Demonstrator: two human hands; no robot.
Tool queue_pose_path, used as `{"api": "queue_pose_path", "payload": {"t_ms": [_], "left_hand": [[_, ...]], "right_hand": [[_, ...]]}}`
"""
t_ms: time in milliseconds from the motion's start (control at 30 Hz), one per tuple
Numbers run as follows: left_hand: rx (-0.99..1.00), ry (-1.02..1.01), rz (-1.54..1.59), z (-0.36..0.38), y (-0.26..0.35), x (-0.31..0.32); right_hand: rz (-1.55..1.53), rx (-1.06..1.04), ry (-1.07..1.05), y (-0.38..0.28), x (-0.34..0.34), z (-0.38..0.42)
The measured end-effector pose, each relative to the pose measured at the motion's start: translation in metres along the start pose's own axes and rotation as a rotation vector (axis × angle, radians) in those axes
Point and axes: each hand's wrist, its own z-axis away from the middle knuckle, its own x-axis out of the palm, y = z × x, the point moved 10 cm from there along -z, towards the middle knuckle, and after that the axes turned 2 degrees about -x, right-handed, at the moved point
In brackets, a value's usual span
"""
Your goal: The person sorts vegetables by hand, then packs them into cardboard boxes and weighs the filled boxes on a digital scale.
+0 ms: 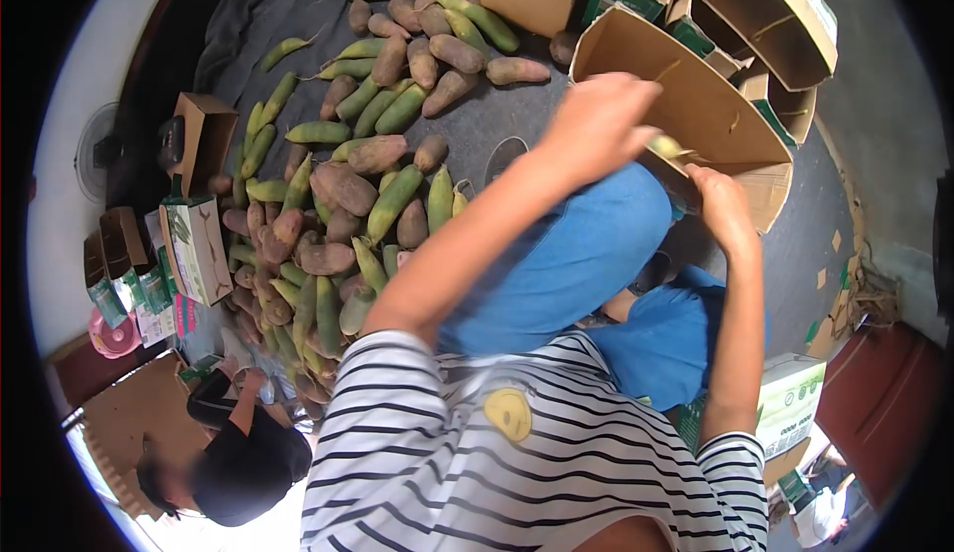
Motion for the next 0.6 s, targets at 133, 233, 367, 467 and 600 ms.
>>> {"api": "queue_pose_path", "payload": {"t_ms": [133,233,367,467,600], "left_hand": [[-0.538,-0.106,-0.332,0.147,-0.114,-0.057],[-0.914,-0.192,-0.589,0.322,-0.184,-0.099],[-1.497,-0.331,-0.617,0.498,-0.191,-0.121],[-1.623,-0.158,-0.678,0.522,-0.181,-0.128],[-1.537,-0.078,-0.820,0.517,-0.177,-0.127]], "right_hand": [[-0.064,-0.028,-0.025,-0.003,0.007,-0.001],[-0.063,-0.044,-0.001,-0.003,0.008,0.000],[-0.084,0.027,-0.072,-0.004,0.010,-0.003],[-0.035,-0.031,-0.018,-0.009,0.005,-0.003],[-0.034,-0.078,0.032,-0.011,0.003,-0.003]]}}
